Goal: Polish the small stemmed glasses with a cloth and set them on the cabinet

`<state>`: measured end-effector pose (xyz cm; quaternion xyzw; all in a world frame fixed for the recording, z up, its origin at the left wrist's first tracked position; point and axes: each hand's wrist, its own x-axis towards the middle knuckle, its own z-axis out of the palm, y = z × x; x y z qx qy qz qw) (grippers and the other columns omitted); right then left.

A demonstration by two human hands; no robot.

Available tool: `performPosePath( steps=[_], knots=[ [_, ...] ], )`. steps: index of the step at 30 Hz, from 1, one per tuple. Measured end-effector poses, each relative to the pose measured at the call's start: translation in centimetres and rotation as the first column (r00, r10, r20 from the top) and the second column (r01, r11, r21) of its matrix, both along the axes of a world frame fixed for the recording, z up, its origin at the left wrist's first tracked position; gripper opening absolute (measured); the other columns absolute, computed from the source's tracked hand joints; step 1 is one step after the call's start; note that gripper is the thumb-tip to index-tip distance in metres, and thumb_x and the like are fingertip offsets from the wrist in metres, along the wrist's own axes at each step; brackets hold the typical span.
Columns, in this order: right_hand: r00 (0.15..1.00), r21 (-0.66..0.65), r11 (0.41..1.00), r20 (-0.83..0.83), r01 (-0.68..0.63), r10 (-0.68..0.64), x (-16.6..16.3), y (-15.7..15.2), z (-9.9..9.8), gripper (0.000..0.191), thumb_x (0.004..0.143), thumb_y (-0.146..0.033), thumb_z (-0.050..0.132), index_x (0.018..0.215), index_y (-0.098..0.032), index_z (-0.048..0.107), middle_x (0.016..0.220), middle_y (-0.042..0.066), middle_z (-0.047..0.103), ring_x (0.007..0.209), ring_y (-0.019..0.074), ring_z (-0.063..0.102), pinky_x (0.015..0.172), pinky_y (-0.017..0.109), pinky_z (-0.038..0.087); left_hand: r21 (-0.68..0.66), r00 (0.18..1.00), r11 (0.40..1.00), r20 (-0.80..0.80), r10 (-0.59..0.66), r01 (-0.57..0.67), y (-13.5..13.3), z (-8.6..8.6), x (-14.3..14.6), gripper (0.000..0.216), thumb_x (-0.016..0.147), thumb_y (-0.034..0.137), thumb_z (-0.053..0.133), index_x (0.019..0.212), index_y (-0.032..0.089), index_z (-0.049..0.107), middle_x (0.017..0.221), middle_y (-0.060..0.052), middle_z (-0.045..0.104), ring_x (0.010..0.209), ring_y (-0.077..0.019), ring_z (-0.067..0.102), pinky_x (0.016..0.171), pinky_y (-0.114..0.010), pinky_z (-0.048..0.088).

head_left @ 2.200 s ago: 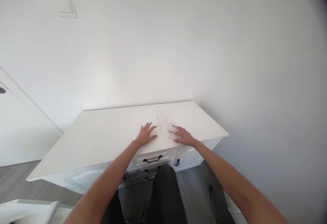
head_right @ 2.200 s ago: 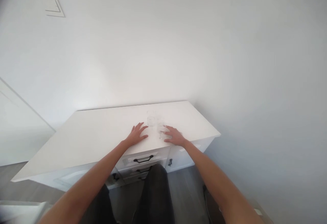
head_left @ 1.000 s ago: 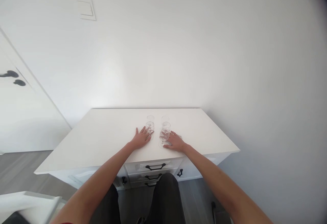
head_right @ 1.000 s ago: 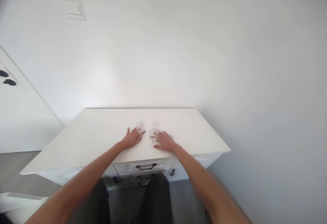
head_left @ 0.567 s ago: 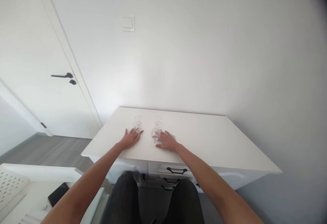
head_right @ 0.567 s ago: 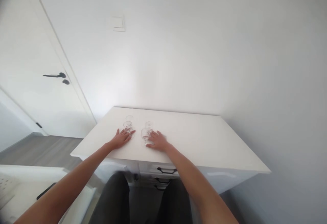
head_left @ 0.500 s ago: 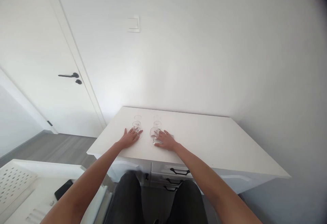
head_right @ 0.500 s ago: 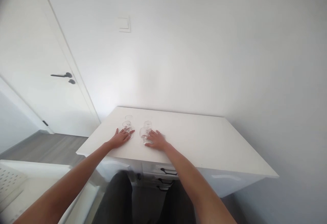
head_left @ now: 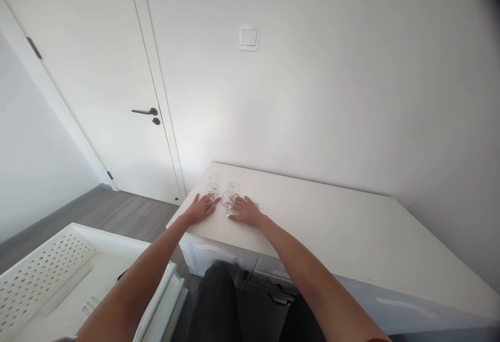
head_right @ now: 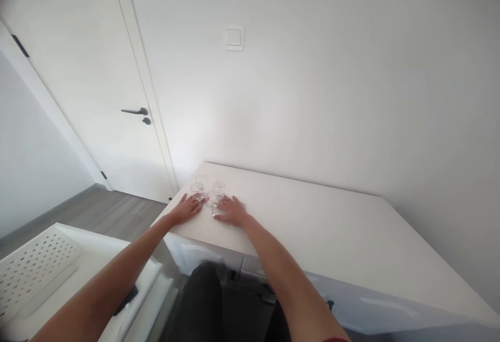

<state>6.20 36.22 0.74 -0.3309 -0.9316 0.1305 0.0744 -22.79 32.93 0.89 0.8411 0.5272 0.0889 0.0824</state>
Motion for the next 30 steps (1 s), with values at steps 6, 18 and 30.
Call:
performPosePath(
  steps=[6,18,30],
  knots=[
    [1.000,-0.005,1.000,-0.004,0.002,-0.002,-1.5,0.4,-0.2,0.058,0.101,-0.055,0.059,0.152,-0.027,0.050,0.168,0.011,0.038,0.155,0.0364,0.030,0.127,0.066,0.013,0.036,1.000,0.999,0.005,-0.002,0.002,0.6,-1.0,-0.4,0.049,0.100,0.040,0.066,0.145,0.024,0.057,0.162,-0.011,0.046,0.149,-0.0362,0.041,0.122,-0.067,0.028],
    [0.998,-0.014,0.998,-0.023,0.063,-0.063,-0.6,-1.2,0.2,0.053,0.101,-0.049,0.062,0.148,-0.027,0.054,0.169,0.010,0.036,0.152,0.0365,0.035,0.125,0.066,0.022,0.075,0.999,0.997,0.021,0.025,-0.026,0.5,-0.9,-0.6,0.045,0.100,0.038,0.067,0.142,0.023,0.059,0.155,-0.012,0.053,0.138,-0.0338,0.053,0.115,-0.062,0.042],
    [0.897,0.136,0.886,-0.067,0.443,-0.438,4.9,-8.3,-0.3,0.059,0.102,-0.047,0.061,0.155,-0.027,0.045,0.165,0.012,0.041,0.147,0.0352,0.043,0.121,0.063,0.030,0.063,0.954,0.980,0.250,0.167,-0.188,-1.8,-1.2,-1.2,0.050,0.100,0.041,0.065,0.146,0.025,0.056,0.163,-0.012,0.045,0.145,-0.0352,0.046,0.119,-0.064,0.035]
  ],
)
